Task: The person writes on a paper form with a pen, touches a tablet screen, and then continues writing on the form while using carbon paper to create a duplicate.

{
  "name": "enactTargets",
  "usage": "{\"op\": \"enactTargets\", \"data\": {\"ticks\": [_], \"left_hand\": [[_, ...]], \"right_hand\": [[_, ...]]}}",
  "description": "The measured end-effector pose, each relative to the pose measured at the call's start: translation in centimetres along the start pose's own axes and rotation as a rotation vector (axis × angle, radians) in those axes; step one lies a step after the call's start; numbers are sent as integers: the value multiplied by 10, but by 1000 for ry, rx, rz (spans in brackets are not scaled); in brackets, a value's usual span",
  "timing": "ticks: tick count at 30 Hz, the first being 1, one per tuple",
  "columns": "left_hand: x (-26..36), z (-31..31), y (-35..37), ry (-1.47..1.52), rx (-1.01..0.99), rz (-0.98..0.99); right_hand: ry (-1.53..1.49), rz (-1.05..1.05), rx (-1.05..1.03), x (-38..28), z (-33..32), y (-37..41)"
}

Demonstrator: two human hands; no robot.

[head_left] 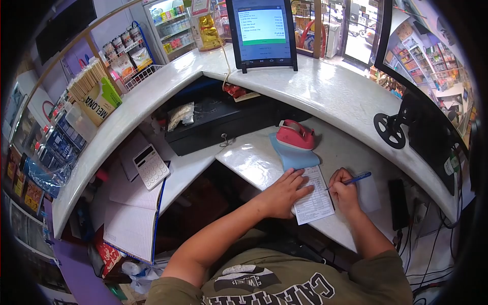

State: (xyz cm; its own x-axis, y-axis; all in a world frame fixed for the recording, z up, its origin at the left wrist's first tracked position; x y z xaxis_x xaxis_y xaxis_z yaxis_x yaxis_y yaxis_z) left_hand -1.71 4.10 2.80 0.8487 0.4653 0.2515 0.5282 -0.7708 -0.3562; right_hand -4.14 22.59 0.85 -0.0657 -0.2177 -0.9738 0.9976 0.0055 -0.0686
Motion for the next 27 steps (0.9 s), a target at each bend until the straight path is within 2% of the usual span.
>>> {"op": "enactTargets", "data": {"ticks": [3, 27], "left_hand": [[-4, -2, -2, -3, -60, -28], [17, 5, 7, -239, -52, -69]], "right_hand": [[4, -20, 23, 3, 0, -2], [42, 17, -21, 2, 2, -1]]}}
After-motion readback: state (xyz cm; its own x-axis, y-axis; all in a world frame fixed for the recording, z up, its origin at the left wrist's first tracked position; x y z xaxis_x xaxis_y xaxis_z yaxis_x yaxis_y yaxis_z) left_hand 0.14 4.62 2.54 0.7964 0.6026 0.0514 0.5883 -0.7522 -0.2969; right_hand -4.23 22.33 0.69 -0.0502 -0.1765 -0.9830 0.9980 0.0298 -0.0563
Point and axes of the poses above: each hand's wrist, its own y-axis away from the middle knuckle, its own z-axis out of the palm, x = y × z, the point moved 7 cm from there along -y, towards the middle knuckle, and after that the axes turned 5 degrees about x, right-handed, at the moved point
